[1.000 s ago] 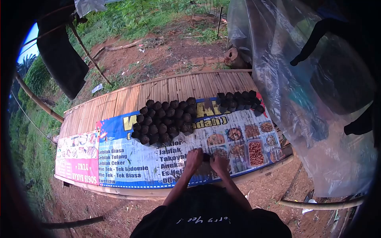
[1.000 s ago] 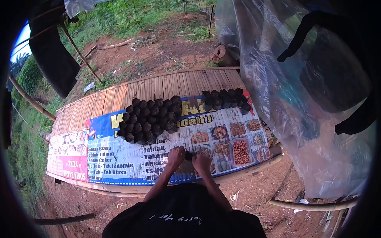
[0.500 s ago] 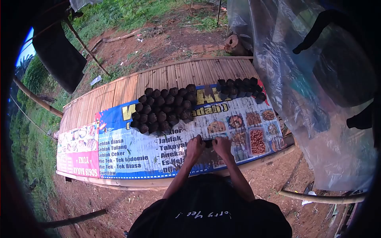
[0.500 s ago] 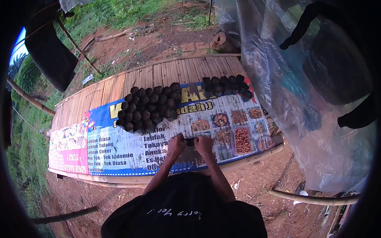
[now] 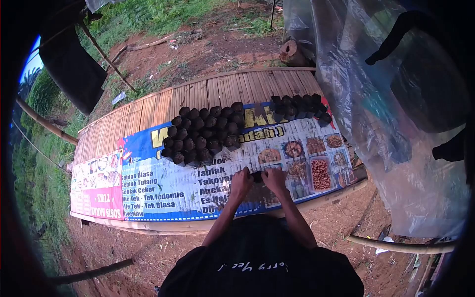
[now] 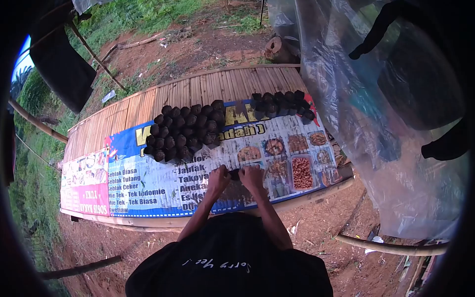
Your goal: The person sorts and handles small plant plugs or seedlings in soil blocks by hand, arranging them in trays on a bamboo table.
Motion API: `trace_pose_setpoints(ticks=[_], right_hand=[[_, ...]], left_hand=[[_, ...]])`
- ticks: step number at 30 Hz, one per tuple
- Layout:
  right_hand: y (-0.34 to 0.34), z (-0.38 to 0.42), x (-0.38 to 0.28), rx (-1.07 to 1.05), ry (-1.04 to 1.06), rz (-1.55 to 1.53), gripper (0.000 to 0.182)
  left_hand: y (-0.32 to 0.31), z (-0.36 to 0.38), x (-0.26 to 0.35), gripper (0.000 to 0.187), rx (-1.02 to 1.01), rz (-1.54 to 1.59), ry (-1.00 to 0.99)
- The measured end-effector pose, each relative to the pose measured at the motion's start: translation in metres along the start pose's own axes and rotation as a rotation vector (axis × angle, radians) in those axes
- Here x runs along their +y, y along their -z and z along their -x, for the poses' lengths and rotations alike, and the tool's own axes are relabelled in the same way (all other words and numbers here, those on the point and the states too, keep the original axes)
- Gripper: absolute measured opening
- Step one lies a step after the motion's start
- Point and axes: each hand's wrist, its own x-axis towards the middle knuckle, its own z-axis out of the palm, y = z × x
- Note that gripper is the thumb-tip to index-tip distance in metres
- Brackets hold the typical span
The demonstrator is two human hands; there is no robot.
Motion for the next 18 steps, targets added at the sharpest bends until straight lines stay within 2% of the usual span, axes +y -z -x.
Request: trace_pose_setpoints(ticks=[2, 4, 6, 7, 8, 9, 10, 12, 13, 14, 16, 18], right_hand=[[-0.010, 0.008, 0.004, 0.012, 0.000, 0.008, 0.027], [-0.007, 0.014, -0.001, 0.183, -0.007, 0.045, 0.033], [-0.008, 0.027, -0.008, 0.219, -0.072, 0.035, 0.036], [-0.008, 0.029, -0.011, 0.268, -0.134, 0.024, 0.039], [-0.007, 0.031, -0.012, 0.272, -0.133, 0.023, 0.039], [-0.005, 0.037, -0.014, 0.156, -0.128, 0.021, 0.038], [-0.002, 0.043, -0.015, 0.037, -0.125, 0.019, 0.038], [-0.009, 0.043, -0.011, 0.011, -0.142, 0.013, 0.036], [-0.012, 0.042, -0.009, -0.013, -0.152, 0.007, 0.034], [-0.015, 0.041, -0.006, -0.009, -0.154, 0.006, 0.034], [-0.007, 0.039, -0.008, 0.141, -0.107, 0.004, 0.028], [0.005, 0.036, -0.011, 0.171, -0.080, -0.003, 0.026]], left_hand=[[-0.006, 0.001, -0.011, 0.015, -0.055, -0.080, -0.071], [-0.004, -0.004, -0.005, 0.014, -0.024, -0.100, -0.095], [-0.002, -0.002, 0.003, 0.012, 0.128, -0.057, -0.203], [0.001, -0.004, 0.009, 0.012, 0.130, -0.057, -0.204], [0.005, -0.008, 0.014, 0.011, 0.119, -0.102, -0.247], [0.005, -0.009, 0.015, 0.011, 0.102, -0.148, -0.287], [0.003, -0.012, 0.012, 0.011, 0.097, -0.147, -0.287], [-0.003, -0.021, 0.004, 0.009, -0.065, -0.229, -0.244], [-0.006, -0.022, 0.001, 0.009, -0.066, -0.230, -0.248], [-0.009, -0.022, -0.002, 0.009, -0.055, -0.234, -0.213], [0.001, -0.019, 0.007, 0.009, -0.041, -0.242, -0.179], [0.009, -0.010, 0.017, 0.010, 0.004, -0.098, -0.122]])
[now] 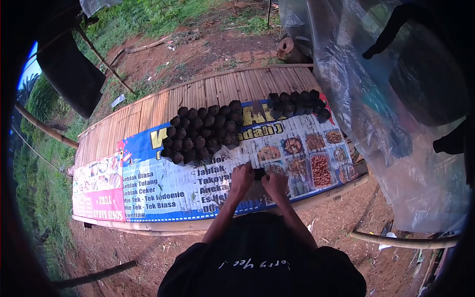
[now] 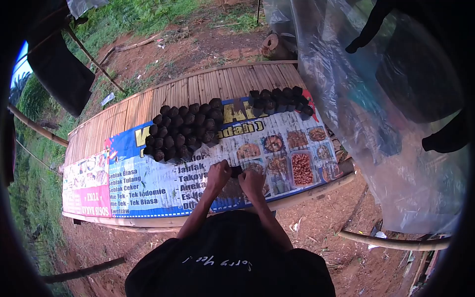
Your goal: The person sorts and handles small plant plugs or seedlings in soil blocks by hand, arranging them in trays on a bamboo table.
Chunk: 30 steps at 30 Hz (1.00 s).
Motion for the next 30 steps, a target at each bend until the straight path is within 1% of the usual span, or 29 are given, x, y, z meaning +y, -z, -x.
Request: trace_pose_setpoints(ticks=[1, 5, 7, 9, 11, 13, 14, 16, 17, 19, 20, 22, 23, 24, 25, 26, 27, 28, 30], right_hand=[[0.006, -0.001, -0.002, 0.027, 0.025, -0.007, 0.024], [-0.010, 0.001, 0.007, 0.030, 0.071, 0.009, 0.022], [-0.008, -0.006, 0.006, -0.082, 0.021, -0.054, 0.022], [-0.007, -0.007, 0.007, -0.057, 0.047, -0.082, 0.023], [-0.006, -0.005, 0.006, -0.028, 0.067, -0.111, 0.023], [-0.009, -0.007, 0.007, -0.098, 0.053, -0.103, 0.022], [-0.010, -0.009, 0.007, -0.090, 0.052, -0.106, 0.022], [-0.004, -0.004, 0.003, 0.002, 0.087, -0.051, 0.021], [-0.004, -0.001, 0.003, -0.005, 0.084, -0.051, 0.021], [-0.011, -0.001, 0.006, 0.048, 0.108, -0.016, 0.022], [-0.014, 0.001, 0.008, 0.050, 0.106, -0.017, 0.022], [-0.013, 0.003, 0.010, -0.118, -0.053, -0.180, 0.025], [-0.013, 0.006, 0.010, -0.122, -0.056, -0.180, 0.025], [-0.008, 0.009, 0.006, -0.080, -0.079, -0.187, 0.028], [-0.003, 0.011, 0.001, -0.034, -0.100, -0.194, 0.030], [0.001, 0.012, -0.005, -0.030, -0.098, -0.195, 0.030], [0.010, 0.014, -0.013, -0.079, -0.137, -0.085, 0.032], [0.015, 0.016, -0.018, -0.129, -0.177, 0.026, 0.034], [-0.006, 0.019, -0.004, -0.171, -0.189, 0.013, 0.034]], left_hand=[[-0.001, 0.004, 0.000, 0.010, -0.002, -0.002, 0.002], [-0.013, 0.023, -0.011, 0.013, 0.036, 0.061, 0.051], [-0.011, 0.013, -0.009, 0.014, 0.057, 0.070, 0.064], [-0.008, 0.023, -0.009, 0.016, 0.040, 0.132, 0.138], [-0.010, 0.024, -0.012, 0.016, 0.019, 0.132, 0.140], [-0.012, 0.025, -0.012, 0.016, -0.001, 0.129, 0.129], [-0.013, 0.026, -0.010, 0.016, -0.002, 0.113, 0.127], [-0.011, 0.026, -0.006, 0.016, -0.009, 0.095, 0.132], [-0.011, 0.026, -0.005, 0.016, 0.002, 0.119, 0.133], [-0.012, 0.029, -0.009, 0.016, 0.012, 0.142, 0.132], [-0.014, 0.029, -0.014, 0.015, -0.023, 0.118, 0.124], [-0.016, 0.025, -0.018, 0.015, -0.058, 0.092, 0.109], [-0.019, 0.025, -0.018, 0.015, 0.015, 0.103, 0.077], [-0.017, 0.024, -0.014, 0.016, 0.089, 0.114, 0.045], [-0.014, 0.022, -0.009, 0.016, 0.089, 0.114, 0.046], [-0.012, 0.017, -0.004, 0.017, 0.089, 0.058, 0.002], [-0.009, 0.012, -0.001, 0.017, 0.089, 0.001, -0.042], [-0.010, 0.008, -0.002, 0.017, 0.089, 0.002, -0.043], [-0.012, 0.002, -0.007, 0.013, 0.017, -0.111, -0.122]])
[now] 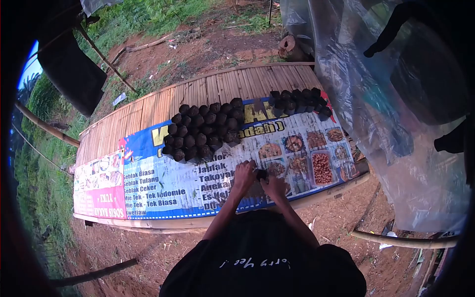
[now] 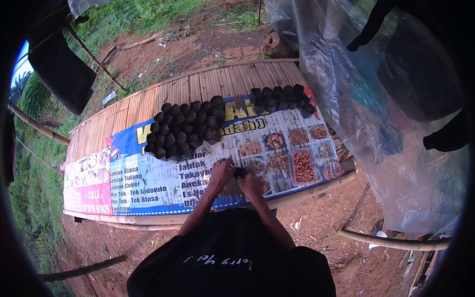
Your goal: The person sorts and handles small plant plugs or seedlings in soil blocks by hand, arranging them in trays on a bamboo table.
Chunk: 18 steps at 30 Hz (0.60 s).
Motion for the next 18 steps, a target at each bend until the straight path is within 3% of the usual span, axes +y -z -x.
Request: trace_pose_setpoints(ticks=[3, 6, 10, 13, 16, 18], right_hand=[[0.000, -0.006, 0.005, -0.005, 0.049, -0.005, 0.032], [0.006, -0.012, 0.007, 0.090, 0.138, -0.010, 0.027], [-0.004, -0.026, 0.017, 0.205, 0.297, -0.144, 0.021], [0.001, -0.032, 0.016, 0.058, 0.233, -0.246, 0.022], [0.009, -0.032, 0.012, 0.167, 0.291, -0.222, 0.022], [0.009, -0.040, 0.012, 0.092, 0.266, -0.192, 0.023]], left_hand=[[-0.005, -0.011, -0.007, 0.012, -0.124, -0.032, 0.042], [0.006, -0.005, 0.003, 0.012, -0.027, 0.105, 0.108], [0.005, 0.004, 0.004, 0.018, -0.080, 0.110, 0.173], [0.001, -0.001, 0.003, 0.021, -0.106, 0.119, 0.240], [0.000, 0.007, 0.004, 0.022, -0.067, 0.189, 0.256], [-0.003, 0.006, -0.001, 0.024, -0.101, 0.137, 0.252]])
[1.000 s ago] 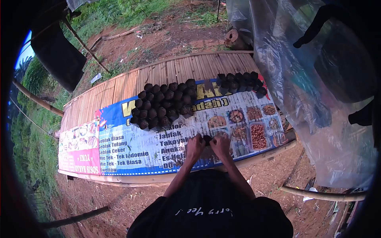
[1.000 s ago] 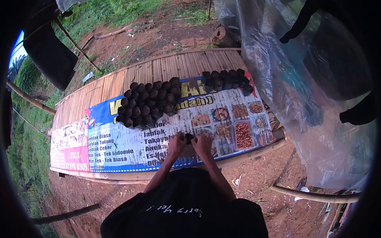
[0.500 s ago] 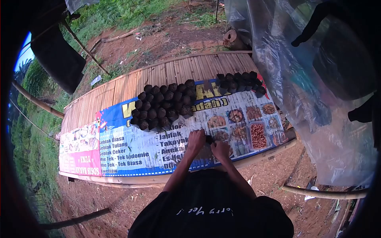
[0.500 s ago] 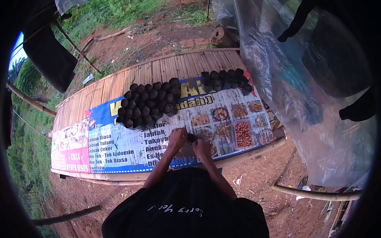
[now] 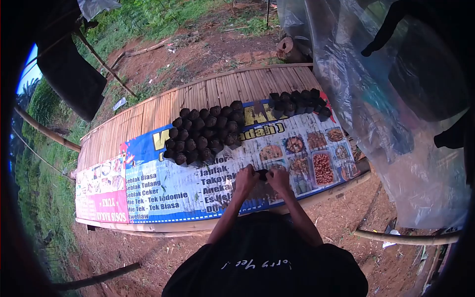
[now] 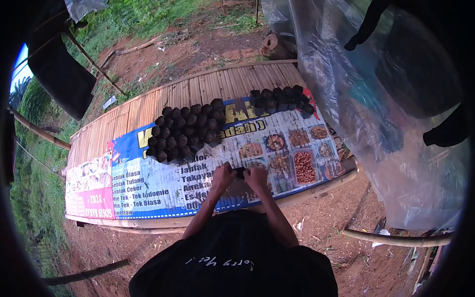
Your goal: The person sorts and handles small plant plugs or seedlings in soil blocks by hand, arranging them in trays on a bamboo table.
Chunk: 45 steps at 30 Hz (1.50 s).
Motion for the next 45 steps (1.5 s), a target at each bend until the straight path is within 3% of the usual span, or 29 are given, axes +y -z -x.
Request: trace_pose_setpoints(ticks=[1, 4, 11, 14, 16, 17, 19, 21, 26, 34, 38, 45], right_hand=[[-0.002, 0.000, 0.002, -0.076, -0.031, 0.021, 0.023], [0.002, -0.002, 0.001, -0.037, 0.067, 0.043, 0.025], [-0.017, -0.004, 0.011, -0.094, -0.013, 0.159, 0.029], [0.003, 0.008, -0.010, -0.038, -0.147, 0.008, 0.039], [0.020, 0.014, -0.032, -0.205, -0.357, 0.083, 0.045], [0.015, 0.016, -0.029, -0.209, -0.362, 0.084, 0.045], [-0.002, 0.019, -0.018, -0.196, -0.291, 0.235, 0.040], [-0.009, 0.019, -0.010, -0.180, -0.274, 0.194, 0.038], [0.001, 0.008, -0.006, -0.063, -0.165, 0.083, 0.031], [0.008, -0.022, 0.008, -0.190, -0.169, -0.042, 0.026], [-0.003, -0.026, 0.016, -0.169, -0.161, 0.000, 0.028], [0.008, -0.028, 0.008, -0.322, -0.179, 0.064, 0.030]], left_hand=[[-0.001, 0.004, -0.001, 0.024, -0.004, 0.000, 0.002], [0.007, 0.002, 0.007, 0.024, -0.008, 0.027, -0.004], [-0.003, -0.002, -0.014, 0.023, 0.005, 0.004, -0.019], [0.004, 0.001, -0.003, 0.023, 0.091, 0.031, -0.069], [0.010, -0.008, 0.006, 0.023, 0.146, 0.051, -0.108], [0.010, -0.011, 0.008, 0.022, 0.125, 0.020, -0.174], [0.005, -0.016, 0.005, 0.020, 0.094, -0.008, -0.234], [0.002, -0.025, 0.002, 0.015, -0.060, -0.144, -0.224], [0.016, -0.019, 0.014, 0.013, -0.012, -0.025, -0.156], [0.007, -0.026, -0.001, 0.020, -0.092, -0.053, -0.091], [0.003, -0.028, -0.006, 0.021, -0.108, -0.028, -0.065], [0.002, -0.026, -0.002, 0.024, -0.166, -0.044, -0.032]])
